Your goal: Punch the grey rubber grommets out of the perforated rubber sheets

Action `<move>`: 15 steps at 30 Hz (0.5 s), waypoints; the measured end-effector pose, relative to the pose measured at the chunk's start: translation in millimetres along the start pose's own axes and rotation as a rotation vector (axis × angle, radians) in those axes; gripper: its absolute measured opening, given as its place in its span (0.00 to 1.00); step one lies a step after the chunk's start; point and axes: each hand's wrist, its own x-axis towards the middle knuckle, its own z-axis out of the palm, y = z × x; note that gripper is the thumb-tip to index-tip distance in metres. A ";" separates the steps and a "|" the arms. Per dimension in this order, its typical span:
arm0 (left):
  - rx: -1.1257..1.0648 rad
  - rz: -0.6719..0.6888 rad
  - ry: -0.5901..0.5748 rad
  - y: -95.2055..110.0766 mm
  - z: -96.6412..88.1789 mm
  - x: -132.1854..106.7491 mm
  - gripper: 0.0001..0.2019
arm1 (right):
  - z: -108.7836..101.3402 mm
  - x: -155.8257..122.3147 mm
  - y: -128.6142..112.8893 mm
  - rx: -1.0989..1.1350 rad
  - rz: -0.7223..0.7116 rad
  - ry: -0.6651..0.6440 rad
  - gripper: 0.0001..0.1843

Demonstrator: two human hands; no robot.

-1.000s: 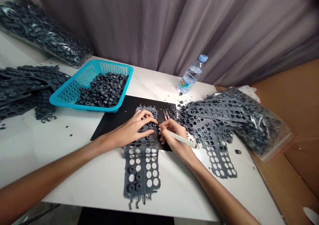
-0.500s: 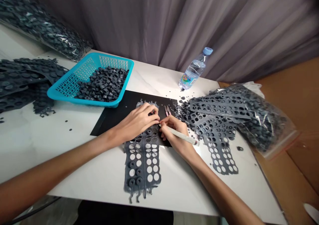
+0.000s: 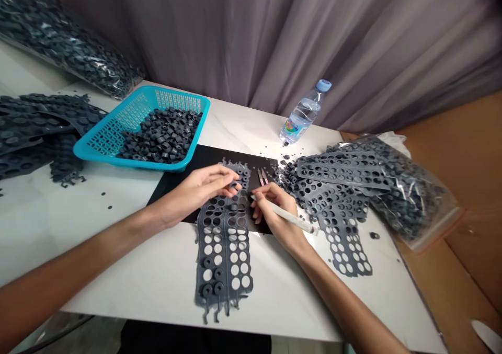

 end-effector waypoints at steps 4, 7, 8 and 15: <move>-0.144 -0.145 -0.116 -9.5 3.4 -10.1 0.15 | -0.3 1.1 -1.3 0.004 -0.002 0.060 0.12; -0.183 -0.156 -0.179 -9.7 5.6 -12.6 0.14 | -0.3 2.0 -2.4 -0.028 -0.002 0.052 0.12; -0.187 -0.154 -0.190 -8.6 5.8 -13.1 0.14 | -0.4 2.1 -2.7 -0.039 -0.003 0.045 0.12; -0.180 -0.152 -0.205 1.0 7.9 -15.6 0.14 | -1.8 1.3 -4.1 -0.093 -0.005 0.031 0.12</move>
